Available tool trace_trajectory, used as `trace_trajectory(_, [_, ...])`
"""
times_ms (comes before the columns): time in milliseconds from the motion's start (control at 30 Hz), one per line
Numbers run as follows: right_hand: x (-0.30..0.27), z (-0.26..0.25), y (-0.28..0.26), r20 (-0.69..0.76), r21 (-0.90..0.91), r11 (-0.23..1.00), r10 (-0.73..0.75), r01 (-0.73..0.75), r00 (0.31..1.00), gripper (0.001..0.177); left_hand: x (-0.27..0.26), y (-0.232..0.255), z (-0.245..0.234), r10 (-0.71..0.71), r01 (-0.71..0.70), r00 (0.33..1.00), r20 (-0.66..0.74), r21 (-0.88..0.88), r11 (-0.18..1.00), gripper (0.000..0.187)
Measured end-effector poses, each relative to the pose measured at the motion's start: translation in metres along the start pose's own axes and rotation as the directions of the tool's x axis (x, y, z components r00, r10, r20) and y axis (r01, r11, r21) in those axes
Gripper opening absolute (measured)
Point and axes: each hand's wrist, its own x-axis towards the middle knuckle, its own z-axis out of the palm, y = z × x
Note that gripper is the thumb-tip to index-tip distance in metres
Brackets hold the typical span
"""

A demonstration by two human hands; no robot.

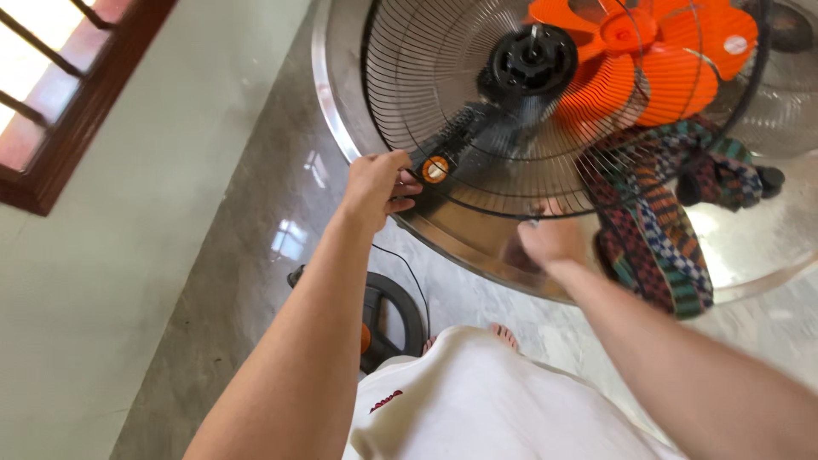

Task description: The person disassembles a standing fan by removing the front grille and the orange fan blades. They use a wrench and a screwdriver to loosen and remove fasteners, then detach the grille and blades from the motor housing.

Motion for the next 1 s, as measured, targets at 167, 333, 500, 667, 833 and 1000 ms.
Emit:
trace_trajectory(167, [-0.095,-0.074,-0.046,0.603,0.118,0.991,-0.018,-0.068,0.797,0.037,-0.003,0.001,-0.004,-0.011,0.013,1.000,0.026,-0.084,0.996,0.021])
trace_trajectory(333, [-0.115,-0.148,-0.101,0.844,0.332,0.936,-0.239,-0.117,0.480,0.033,-0.017,0.016,-0.017,-0.027,0.031,0.991,0.129,-0.028,0.999,0.017])
trace_trajectory(500, [-0.082,-0.153,-0.169,0.297,0.953,0.179,-0.401,-0.244,0.867,0.025,-0.022,0.008,-0.018,0.062,-0.045,0.980,0.189,-0.092,0.995,0.017])
trace_trajectory(667, [-0.050,-0.136,-0.207,-0.129,0.806,0.500,-0.375,0.317,0.918,0.021,-0.013,-0.006,-0.014,0.087,-0.054,0.971,0.223,-0.149,0.987,0.024])
trace_trajectory(833, [-0.036,-0.120,-0.224,-0.331,0.757,0.405,-0.440,0.513,0.835,0.021,-0.005,-0.017,-0.006,0.127,-0.086,0.972,0.197,-0.203,0.975,0.026])
trace_trajectory(1000, [-0.036,-0.095,-0.230,-0.253,0.651,0.519,-0.539,0.554,0.803,0.020,-0.007,-0.022,0.004,0.125,-0.113,0.990,0.061,-0.171,0.979,0.025])
